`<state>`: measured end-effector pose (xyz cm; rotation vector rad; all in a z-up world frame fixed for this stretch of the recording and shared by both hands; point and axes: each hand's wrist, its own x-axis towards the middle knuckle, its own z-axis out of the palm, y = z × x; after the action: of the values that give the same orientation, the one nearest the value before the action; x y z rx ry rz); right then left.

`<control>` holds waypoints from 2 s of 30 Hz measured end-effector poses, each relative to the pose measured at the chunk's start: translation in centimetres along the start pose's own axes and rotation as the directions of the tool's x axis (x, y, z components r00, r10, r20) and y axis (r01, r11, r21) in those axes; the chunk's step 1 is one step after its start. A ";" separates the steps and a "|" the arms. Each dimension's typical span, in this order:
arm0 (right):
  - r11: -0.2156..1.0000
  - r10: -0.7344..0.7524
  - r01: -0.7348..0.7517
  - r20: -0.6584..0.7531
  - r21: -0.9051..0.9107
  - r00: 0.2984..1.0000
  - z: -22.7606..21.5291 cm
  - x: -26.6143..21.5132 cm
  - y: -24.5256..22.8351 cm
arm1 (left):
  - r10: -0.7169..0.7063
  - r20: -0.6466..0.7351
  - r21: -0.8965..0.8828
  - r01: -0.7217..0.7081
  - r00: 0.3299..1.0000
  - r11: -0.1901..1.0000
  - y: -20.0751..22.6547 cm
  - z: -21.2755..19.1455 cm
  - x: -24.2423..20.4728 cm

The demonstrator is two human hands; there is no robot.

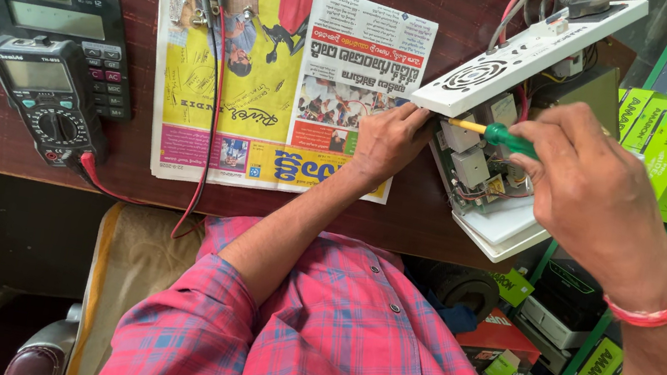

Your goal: The person uses a screwdriver to remove screws from a white power inverter casing, then manipulates internal wires and components. The person continues to adjust connections and parts inside the open unit throughout the clip.

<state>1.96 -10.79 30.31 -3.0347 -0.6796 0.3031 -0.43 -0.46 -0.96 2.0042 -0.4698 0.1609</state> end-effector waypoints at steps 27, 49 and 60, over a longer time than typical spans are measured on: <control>0.941 0.015 -0.051 -0.111 -0.334 0.994 2.4 -0.5 -0.9 | 0.271 0.066 -0.271 -0.244 0.960 0.931 5.2 -8.0 5.4; 0.991 0.069 -0.072 -0.033 -0.115 0.997 -0.6 -1.9 -1.6 | 0.291 0.355 -0.494 -0.087 0.888 0.865 3.7 -7.6 9.3; 0.996 -0.082 0.084 -0.161 0.004 0.984 -2.0 -1.4 -2.9 | 0.321 0.411 -0.429 -0.130 0.854 0.894 3.3 -6.9 9.6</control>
<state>-0.08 -8.74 32.73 -2.9680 -0.7855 0.0584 7.66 1.88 7.94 1.5759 -0.9800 -0.2707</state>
